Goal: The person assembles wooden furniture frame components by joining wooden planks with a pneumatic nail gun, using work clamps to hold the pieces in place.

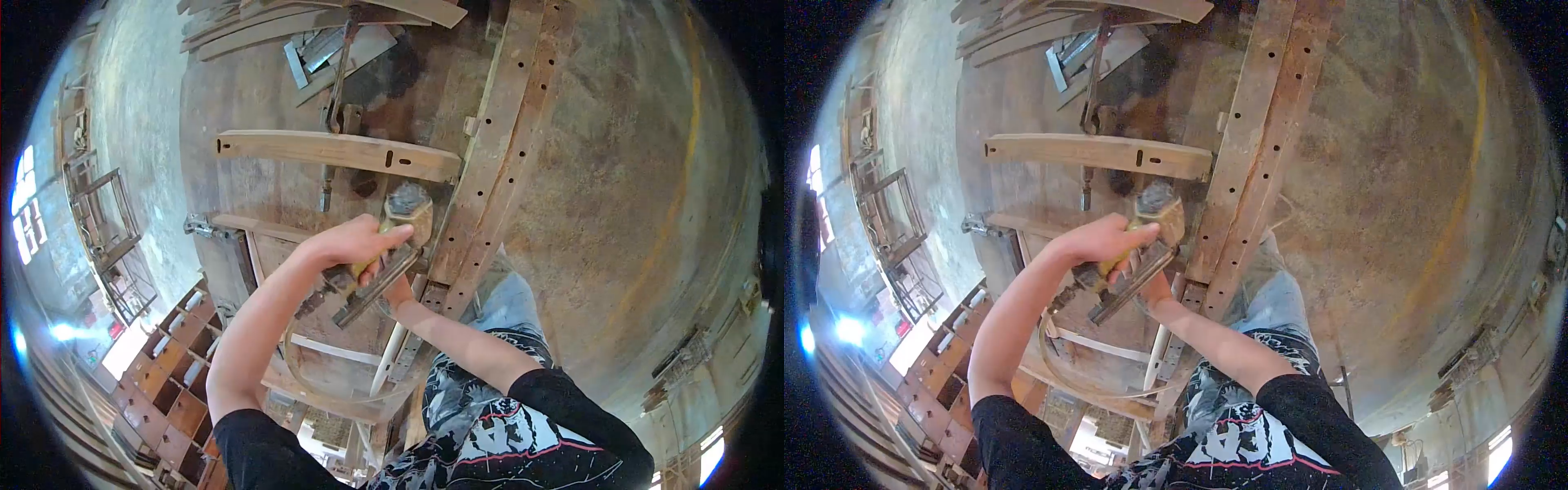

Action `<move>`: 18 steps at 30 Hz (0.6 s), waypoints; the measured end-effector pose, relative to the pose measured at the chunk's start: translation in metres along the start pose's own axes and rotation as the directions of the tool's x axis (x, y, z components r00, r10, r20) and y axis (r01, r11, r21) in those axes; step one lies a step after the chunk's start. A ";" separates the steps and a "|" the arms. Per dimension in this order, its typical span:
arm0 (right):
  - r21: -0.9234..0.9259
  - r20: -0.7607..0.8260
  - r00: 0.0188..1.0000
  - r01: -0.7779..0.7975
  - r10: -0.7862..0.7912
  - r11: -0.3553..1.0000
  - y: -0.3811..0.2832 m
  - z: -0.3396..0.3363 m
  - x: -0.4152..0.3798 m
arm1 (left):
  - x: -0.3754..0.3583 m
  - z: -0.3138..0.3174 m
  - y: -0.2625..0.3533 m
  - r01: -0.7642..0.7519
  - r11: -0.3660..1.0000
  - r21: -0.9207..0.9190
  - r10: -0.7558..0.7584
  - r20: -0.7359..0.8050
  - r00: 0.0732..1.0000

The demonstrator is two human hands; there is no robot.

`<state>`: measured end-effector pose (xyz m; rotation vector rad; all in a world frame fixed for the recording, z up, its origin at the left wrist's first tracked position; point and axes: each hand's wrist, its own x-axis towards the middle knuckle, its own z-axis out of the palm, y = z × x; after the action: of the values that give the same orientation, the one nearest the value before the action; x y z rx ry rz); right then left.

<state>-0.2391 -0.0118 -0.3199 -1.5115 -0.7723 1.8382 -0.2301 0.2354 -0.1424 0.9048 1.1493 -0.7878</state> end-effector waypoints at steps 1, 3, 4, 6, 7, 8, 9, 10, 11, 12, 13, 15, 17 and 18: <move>0.113 -0.010 1.000 -0.018 0.020 0.993 0.014 0.006 -0.001 | 0.010 0.000 0.000 0.010 1.000 0.012 -0.010 0.028 1.000; 0.161 -0.061 0.997 0.051 -0.042 0.986 0.024 0.012 -0.008 | 0.021 -0.001 0.004 0.011 1.000 0.018 -0.012 0.067 0.998; 0.228 -0.068 0.997 0.059 -0.045 0.972 0.024 0.012 -0.009 | 0.026 -0.001 0.007 0.039 0.999 0.008 -0.040 0.077 0.996; 0.447 0.038 0.995 -0.095 0.087 0.889 0.003 0.002 -0.017 | 0.034 0.002 0.010 0.096 0.995 -0.016 -0.094 0.098 0.991; 0.505 0.104 0.980 -0.197 0.167 0.840 -0.008 -0.004 -0.020 | 0.036 0.002 0.012 0.101 0.995 0.007 -0.102 0.101 0.990; 0.481 0.189 0.941 -0.339 0.281 0.809 -0.013 -0.009 -0.022 | 0.037 0.001 0.016 0.105 0.994 0.029 -0.107 0.101 0.989; 0.482 0.219 0.917 -0.400 0.334 0.780 -0.018 -0.011 -0.022 | 0.038 0.000 0.018 0.107 0.993 0.051 -0.111 0.100 0.989; 0.481 0.248 0.888 -0.459 0.386 0.747 -0.014 -0.010 -0.023 | 0.038 0.000 0.021 0.111 0.993 0.036 -0.114 0.105 0.988; 0.517 0.226 0.895 -0.444 0.384 0.732 -0.010 -0.006 -0.024 | 0.037 0.001 0.023 0.115 0.993 0.021 -0.117 0.109 0.987; 0.505 0.217 0.908 -0.419 0.359 0.755 -0.006 -0.005 -0.024 | 0.037 0.001 0.024 0.116 0.993 0.006 -0.116 0.112 0.987; 0.493 0.208 0.920 -0.393 0.334 0.776 -0.006 -0.006 -0.024 | 0.040 0.002 0.022 0.106 0.994 -0.010 -0.104 0.117 0.988; 0.419 0.206 0.948 -0.311 0.244 0.853 -0.005 -0.008 -0.022 | 0.045 0.003 0.015 0.082 0.996 -0.042 -0.076 0.124 0.989; 0.434 0.157 0.972 -0.227 0.175 0.872 0.003 -0.002 -0.022 | 0.050 0.001 0.017 0.124 0.992 0.001 -0.123 0.134 0.983; 0.466 0.153 0.968 -0.250 0.201 0.849 0.007 0.000 -0.023 | 0.051 0.000 0.018 0.145 0.989 0.024 -0.147 0.138 0.979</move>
<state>-0.2362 -0.0344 -0.3109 -1.2255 -0.1456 2.0942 -0.2022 0.2399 -0.1885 0.7699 1.0962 -0.9649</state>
